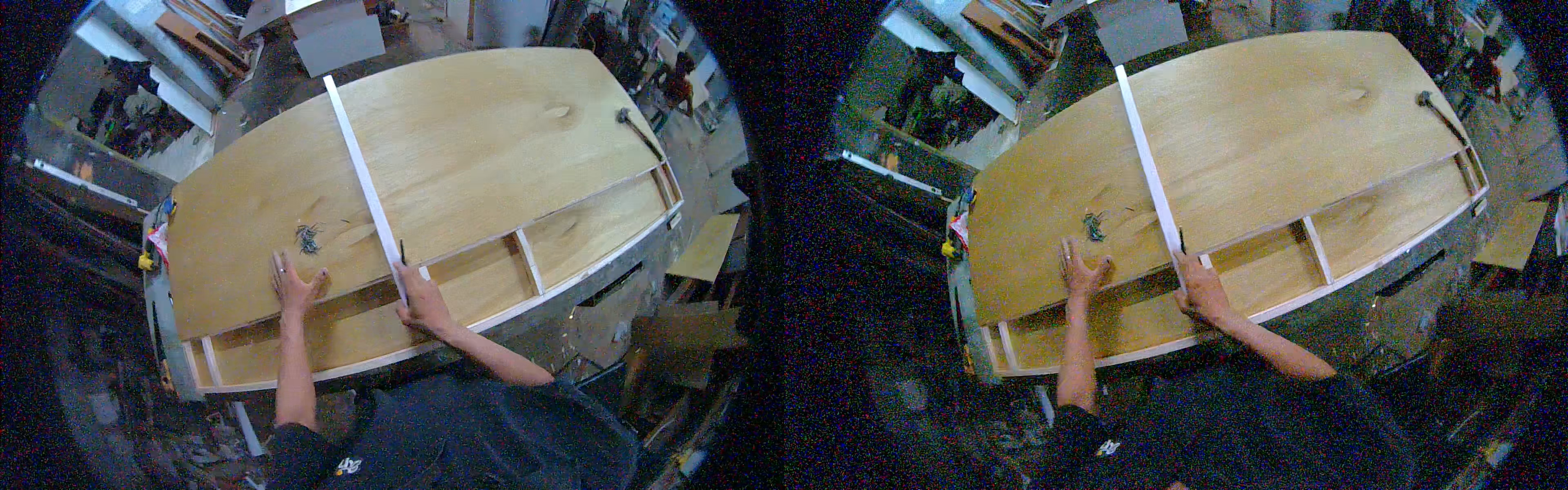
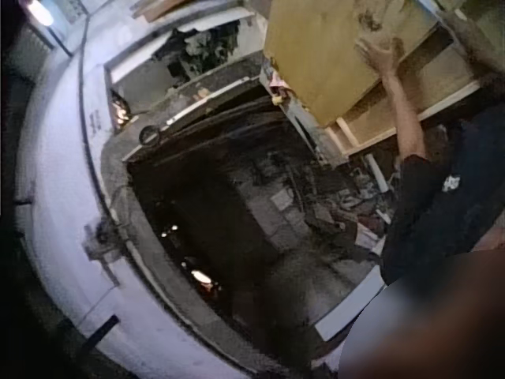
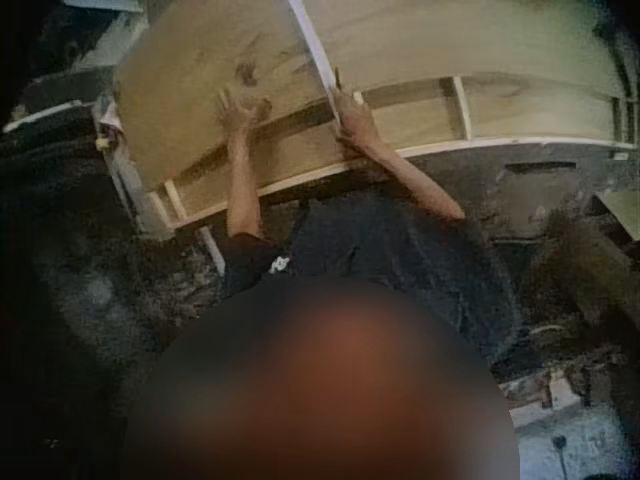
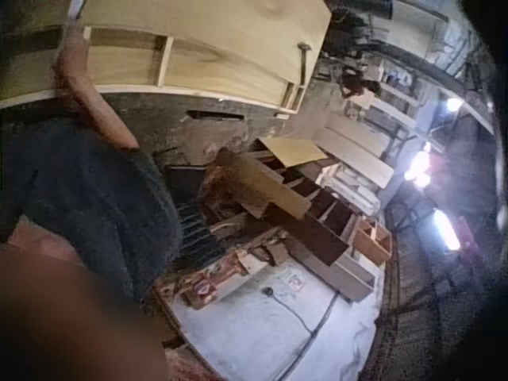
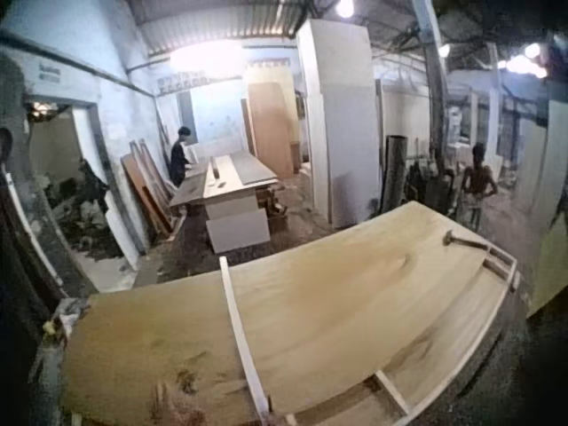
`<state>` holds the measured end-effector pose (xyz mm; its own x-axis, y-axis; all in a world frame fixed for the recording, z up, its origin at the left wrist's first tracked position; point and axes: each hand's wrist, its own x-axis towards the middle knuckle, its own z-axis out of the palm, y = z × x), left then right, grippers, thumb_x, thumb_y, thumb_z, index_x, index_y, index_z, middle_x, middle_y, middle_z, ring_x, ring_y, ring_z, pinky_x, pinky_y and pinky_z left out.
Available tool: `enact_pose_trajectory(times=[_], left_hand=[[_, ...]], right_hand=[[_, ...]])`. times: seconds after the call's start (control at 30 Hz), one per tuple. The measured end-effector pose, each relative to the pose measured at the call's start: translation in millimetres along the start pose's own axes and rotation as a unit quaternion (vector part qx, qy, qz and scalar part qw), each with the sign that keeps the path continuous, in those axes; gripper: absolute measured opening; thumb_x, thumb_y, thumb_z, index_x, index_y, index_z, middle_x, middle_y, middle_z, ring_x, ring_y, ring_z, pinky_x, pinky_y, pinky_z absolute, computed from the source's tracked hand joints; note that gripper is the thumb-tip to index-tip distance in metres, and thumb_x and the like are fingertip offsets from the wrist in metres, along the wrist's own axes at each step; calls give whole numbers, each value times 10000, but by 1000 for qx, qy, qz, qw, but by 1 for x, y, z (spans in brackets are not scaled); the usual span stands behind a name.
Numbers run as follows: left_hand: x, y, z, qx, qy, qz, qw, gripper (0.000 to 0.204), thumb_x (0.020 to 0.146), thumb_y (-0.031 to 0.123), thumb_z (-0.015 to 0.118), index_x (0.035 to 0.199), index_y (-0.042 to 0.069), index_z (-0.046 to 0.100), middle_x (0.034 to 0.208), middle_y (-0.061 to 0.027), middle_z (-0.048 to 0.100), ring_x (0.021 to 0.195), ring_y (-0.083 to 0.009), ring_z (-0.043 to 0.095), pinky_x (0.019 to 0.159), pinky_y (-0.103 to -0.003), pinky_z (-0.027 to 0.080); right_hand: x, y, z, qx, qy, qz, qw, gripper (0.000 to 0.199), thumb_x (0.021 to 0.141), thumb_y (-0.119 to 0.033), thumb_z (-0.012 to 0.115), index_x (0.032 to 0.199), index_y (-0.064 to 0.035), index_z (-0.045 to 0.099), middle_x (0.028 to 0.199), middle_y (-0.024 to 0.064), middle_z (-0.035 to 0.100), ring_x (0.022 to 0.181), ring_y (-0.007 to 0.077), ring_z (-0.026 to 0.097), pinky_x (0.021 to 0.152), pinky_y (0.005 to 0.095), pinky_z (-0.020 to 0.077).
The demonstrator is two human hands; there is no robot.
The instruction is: The person marks a wooden surface with a pencil using a straightedge, then hammers nails into the marked positions to secure a wooden frame. The person continues hammering nails along the frame's edge to attach it to the larger wooden panel.
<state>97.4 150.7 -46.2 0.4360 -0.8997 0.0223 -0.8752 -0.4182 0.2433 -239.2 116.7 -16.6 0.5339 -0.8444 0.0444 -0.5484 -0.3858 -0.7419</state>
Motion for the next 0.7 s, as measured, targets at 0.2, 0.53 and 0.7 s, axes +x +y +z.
enact_pose_trajectory(times=[0.2,0.53,0.7], left_hand=[[75,24,7,51,-51,85,994,1138,827,791,553,1586,14,217,1646,-253,195,1540,-396,149,1243,-531,138],[81,88,36,-77,-47,273,958,688,984,510,515,1481,39,444,1586,-185,378,1504,-346,286,1242,-497,201],[82,90,45,-142,-32,301,942,512,960,423,581,1355,97,592,1489,-167,510,1451,-318,389,1227,-488,241]], right_hand=[[12,5,-12,309,154,111,932,720,763,-25,644,1452,13,436,1322,159,583,1217,264,588,980,349,511],[-76,-98,31,330,286,87,895,710,730,50,645,1420,-25,495,1265,97,607,980,190,663,839,327,579],[-108,-98,24,309,275,125,902,678,756,13,662,1415,-49,511,1190,96,649,952,183,670,834,325,567]])
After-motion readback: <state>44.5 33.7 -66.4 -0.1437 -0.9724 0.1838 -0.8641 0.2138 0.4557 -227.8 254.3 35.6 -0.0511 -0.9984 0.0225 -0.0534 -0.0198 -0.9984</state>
